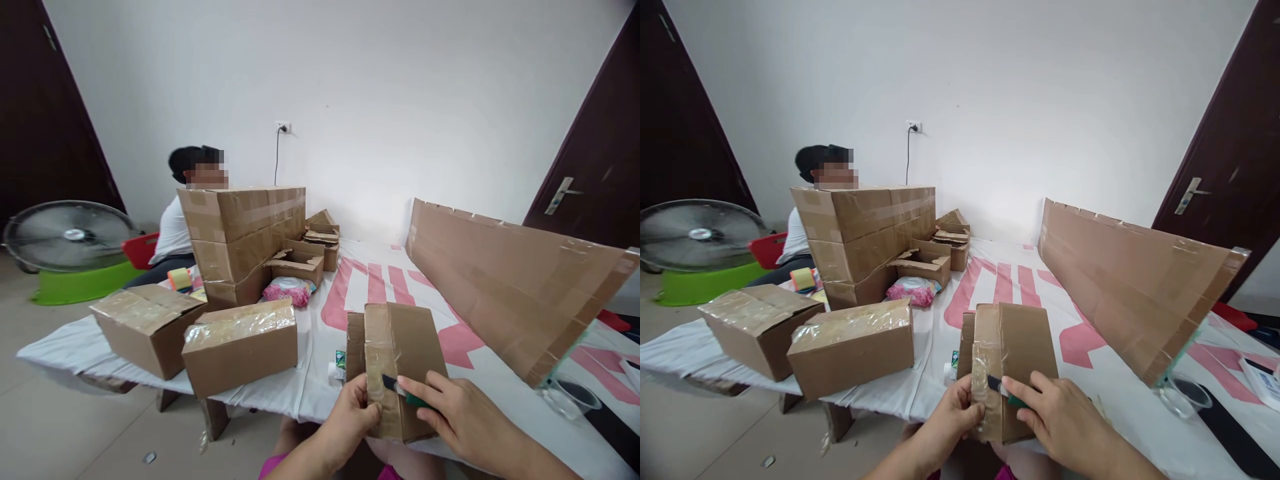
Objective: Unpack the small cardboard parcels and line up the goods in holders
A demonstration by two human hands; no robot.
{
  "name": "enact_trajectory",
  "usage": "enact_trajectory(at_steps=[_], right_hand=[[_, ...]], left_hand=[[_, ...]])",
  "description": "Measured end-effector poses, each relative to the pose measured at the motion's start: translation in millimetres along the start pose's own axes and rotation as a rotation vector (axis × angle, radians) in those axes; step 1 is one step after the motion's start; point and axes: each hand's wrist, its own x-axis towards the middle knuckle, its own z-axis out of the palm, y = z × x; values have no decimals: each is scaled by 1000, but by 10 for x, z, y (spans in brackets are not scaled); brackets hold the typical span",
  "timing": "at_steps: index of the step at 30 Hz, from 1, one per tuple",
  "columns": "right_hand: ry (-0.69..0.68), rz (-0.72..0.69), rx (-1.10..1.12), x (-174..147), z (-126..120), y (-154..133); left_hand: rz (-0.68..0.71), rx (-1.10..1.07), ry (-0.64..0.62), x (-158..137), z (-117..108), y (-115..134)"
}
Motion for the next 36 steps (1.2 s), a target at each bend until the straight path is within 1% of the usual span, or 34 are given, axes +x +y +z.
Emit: enact_trajectory(at_steps=[4,6,8,10,12,14,17,20,22,25,28,30,33,34,36], right_hand=[[125,-79,-161,10,112,27],[172,-140,-234,43,127,28],[191,-169,-238,94,106,19],[195,-124,-178,147,60,14],[202,-18,-92,179,6,28],[189,53,-7,173,-44,57],[101,47,54,104,-105,107],[29,45,31,29,-150,155],[19,55,-3,9,-169,179],[6,26,-39,26,-170,178],[8,-1,-48,62,-135,134],[11,5,-33,76,-103,101],[-13,22,41,86,-75,56],[-14,36,88,93,-77,38],[24,118,220,123,-94,-7]], left_hand=[[5,36,1,21,-11,-10],[8,67,-38,31,7,-44],[-15,101,-75,46,43,-83],[-32,99,-83,68,80,-101],[-30,48,-80,95,101,-83],[-17,1,-95,118,99,-42],[5,-13,-84,134,70,18],[32,-36,-34,134,42,47],[27,-42,-21,131,36,49],[26,-23,-35,130,43,28],[47,-13,-38,133,48,-16],[56,-20,-52,135,42,-48],[84,-13,-95,137,36,-83],[104,-9,-92,138,40,-90],[139,-23,-61,147,59,-108]])
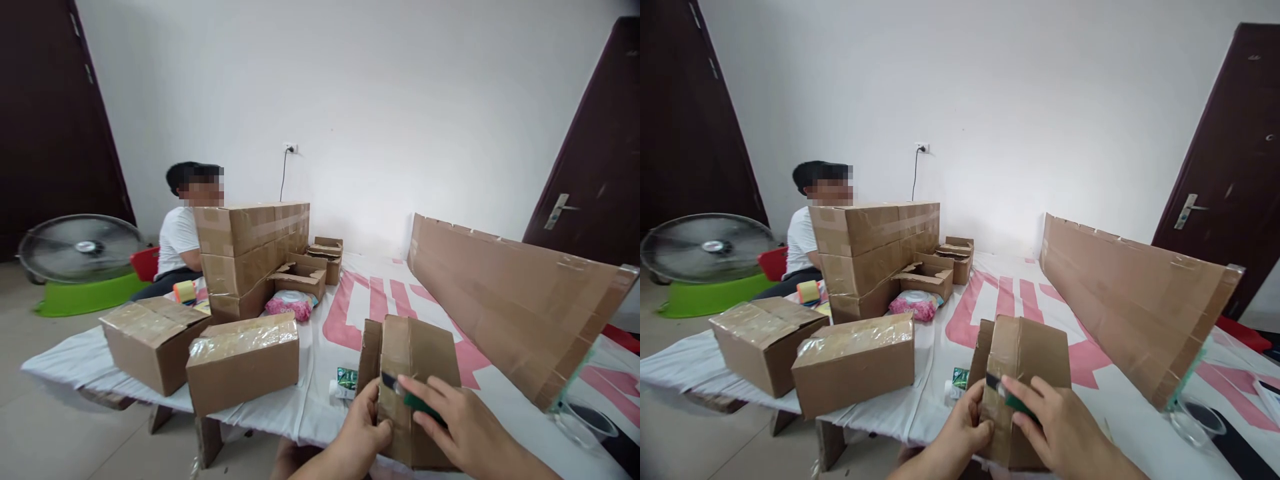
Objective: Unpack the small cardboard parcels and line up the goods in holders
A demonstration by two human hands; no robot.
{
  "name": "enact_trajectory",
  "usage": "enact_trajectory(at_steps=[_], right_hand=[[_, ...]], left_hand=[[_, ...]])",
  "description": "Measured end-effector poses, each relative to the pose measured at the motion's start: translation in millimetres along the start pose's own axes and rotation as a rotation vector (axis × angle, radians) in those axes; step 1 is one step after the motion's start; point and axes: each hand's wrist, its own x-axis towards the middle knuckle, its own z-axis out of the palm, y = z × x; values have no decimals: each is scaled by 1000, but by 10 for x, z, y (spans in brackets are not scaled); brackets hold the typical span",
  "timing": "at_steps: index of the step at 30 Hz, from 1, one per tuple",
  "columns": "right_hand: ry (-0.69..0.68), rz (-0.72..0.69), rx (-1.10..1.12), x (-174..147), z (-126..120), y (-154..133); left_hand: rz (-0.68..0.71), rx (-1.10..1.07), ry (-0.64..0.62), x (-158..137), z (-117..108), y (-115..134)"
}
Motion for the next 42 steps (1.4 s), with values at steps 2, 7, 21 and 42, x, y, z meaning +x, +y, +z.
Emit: enact_trajectory(at_steps=[2,7,21,42], right_hand=[[95,150,157,60,-7,-69],[248,366,381,371,47,-241],[291,162,116,490,188,-390],[286,670,455,-431,175,1272]], left_hand=[[23,-62,10,19,29,-36],[99,-205,-60,92,136,-195],[-452,-459,145,411,26,229],[-44,-479,458,796,-441,619]])
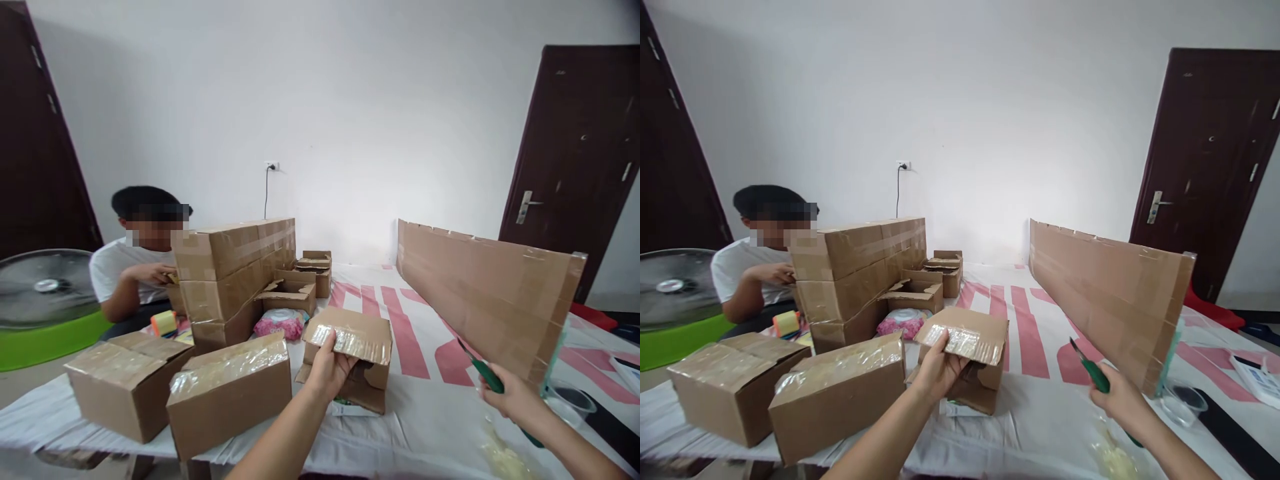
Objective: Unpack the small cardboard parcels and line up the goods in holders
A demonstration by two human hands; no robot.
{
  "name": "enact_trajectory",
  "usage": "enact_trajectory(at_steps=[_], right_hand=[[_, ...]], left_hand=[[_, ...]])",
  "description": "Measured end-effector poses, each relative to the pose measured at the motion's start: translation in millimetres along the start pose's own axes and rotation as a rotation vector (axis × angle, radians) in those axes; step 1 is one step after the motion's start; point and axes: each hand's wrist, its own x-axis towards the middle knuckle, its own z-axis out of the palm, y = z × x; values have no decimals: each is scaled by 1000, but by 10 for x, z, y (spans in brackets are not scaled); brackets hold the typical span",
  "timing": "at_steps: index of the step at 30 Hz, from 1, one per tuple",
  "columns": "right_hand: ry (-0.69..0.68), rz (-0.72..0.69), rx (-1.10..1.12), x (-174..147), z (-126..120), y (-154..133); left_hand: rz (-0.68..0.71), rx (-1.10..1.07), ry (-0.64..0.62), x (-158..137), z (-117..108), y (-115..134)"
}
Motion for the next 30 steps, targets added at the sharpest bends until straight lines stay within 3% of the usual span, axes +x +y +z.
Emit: enact_trajectory(at_steps=[3,6,12,16,19,22,27,30], right_hand=[[-14,153,-231,66,170,693],[-33,180,-446,-4,350,1091],[-17,170,-643,-50,387,1073],[-29,151,-627,18,264,997],[10,77,-579,61,262,920],[-31,-8,-511,77,419,774],[-189,-122,-536,58,758,472],[-115,-200,-680,75,862,246]], left_hand=[[25,25,14,13,51,47],[46,81,12,70,161,152],[69,340,-13,281,404,403],[173,612,-40,357,388,518],[291,839,-75,349,257,522],[325,1061,-113,268,14,385],[208,1386,-142,15,-615,4],[99,1536,-112,-66,-959,-125]])
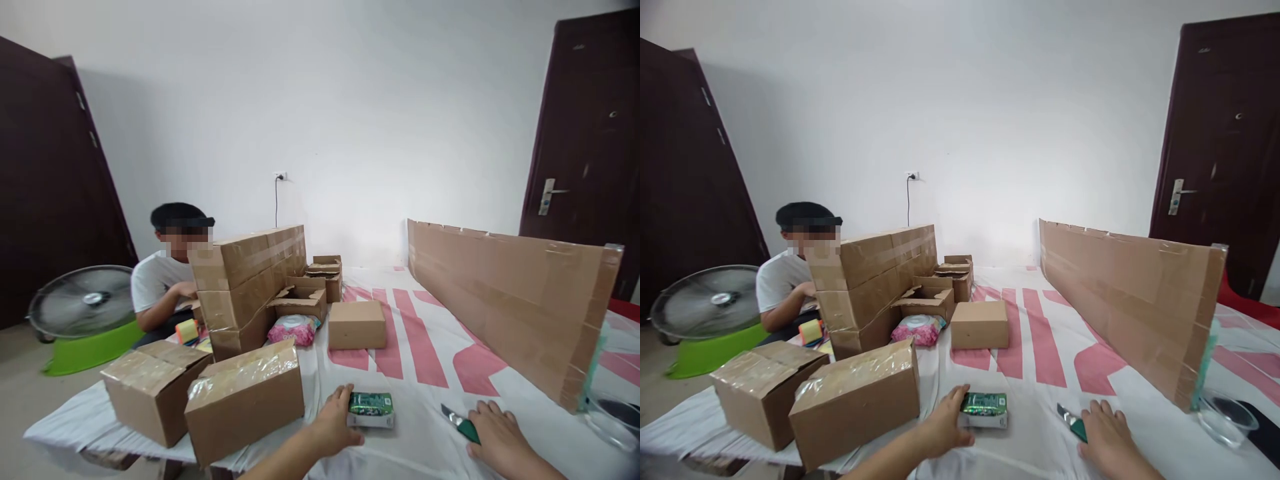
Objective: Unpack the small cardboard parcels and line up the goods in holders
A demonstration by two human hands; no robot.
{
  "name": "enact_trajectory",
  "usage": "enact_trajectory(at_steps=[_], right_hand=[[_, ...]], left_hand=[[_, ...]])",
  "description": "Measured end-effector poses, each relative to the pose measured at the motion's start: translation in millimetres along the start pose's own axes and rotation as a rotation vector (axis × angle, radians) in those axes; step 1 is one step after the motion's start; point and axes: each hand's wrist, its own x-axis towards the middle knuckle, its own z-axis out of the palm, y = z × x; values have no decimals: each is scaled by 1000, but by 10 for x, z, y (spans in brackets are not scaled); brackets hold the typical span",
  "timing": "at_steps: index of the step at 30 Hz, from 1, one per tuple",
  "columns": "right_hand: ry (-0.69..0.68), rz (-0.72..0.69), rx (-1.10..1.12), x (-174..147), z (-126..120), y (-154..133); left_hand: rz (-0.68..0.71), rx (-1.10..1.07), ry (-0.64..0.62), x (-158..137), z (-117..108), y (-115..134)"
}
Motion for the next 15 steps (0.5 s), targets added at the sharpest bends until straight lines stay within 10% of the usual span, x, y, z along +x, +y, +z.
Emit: enact_trajectory(at_steps=[3,8,15], right_hand=[[92,-109,180,129,-45,-300],[-152,-243,746,459,156,-975],[6,-348,923,1566,-296,-1352]], left_hand=[[-13,95,-7,2,48,-186],[15,192,7,168,94,-166],[199,251,153,947,-550,611]])
